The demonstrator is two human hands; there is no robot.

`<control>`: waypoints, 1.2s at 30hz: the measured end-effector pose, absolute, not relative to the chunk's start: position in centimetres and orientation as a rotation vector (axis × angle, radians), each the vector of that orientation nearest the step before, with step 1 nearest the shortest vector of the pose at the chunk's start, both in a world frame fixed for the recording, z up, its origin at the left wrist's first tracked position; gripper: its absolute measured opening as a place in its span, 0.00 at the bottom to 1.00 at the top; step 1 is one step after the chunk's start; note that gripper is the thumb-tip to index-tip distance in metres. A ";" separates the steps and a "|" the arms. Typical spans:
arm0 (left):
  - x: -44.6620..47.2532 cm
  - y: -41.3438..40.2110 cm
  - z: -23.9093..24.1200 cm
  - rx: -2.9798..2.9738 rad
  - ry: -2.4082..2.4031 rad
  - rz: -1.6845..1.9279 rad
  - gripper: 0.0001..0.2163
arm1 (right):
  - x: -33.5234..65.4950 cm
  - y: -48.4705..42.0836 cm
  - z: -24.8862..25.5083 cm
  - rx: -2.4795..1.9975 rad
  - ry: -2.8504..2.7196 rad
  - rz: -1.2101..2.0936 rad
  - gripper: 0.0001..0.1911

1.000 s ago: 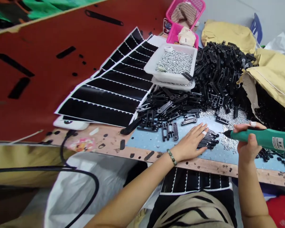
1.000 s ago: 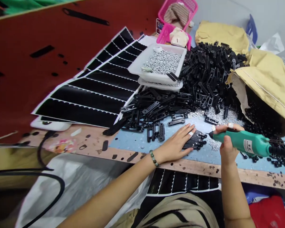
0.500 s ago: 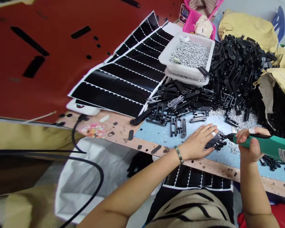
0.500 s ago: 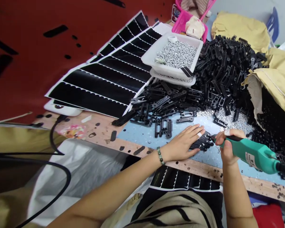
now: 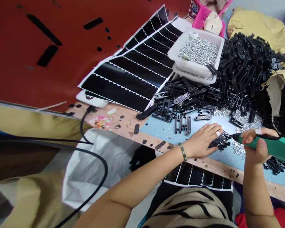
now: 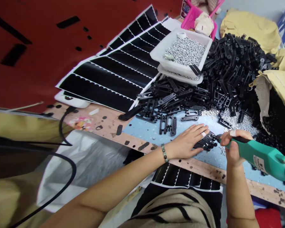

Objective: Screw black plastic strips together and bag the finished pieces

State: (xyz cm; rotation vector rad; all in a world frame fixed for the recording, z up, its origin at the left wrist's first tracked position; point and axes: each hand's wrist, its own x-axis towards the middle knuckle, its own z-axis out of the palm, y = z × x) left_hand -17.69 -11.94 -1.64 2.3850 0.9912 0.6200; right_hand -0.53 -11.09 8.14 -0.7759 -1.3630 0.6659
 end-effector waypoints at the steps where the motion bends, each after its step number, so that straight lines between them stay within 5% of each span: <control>1: -17.7 -11.9 -1.6 2.383 0.993 0.617 0.34 | -0.5 -11.1 8.1 -0.779 -1.363 0.661 0.06; 36: -17.6 -11.6 -1.7 2.423 0.968 0.510 0.32 | -0.1 -11.4 7.2 -0.669 -1.456 0.883 0.06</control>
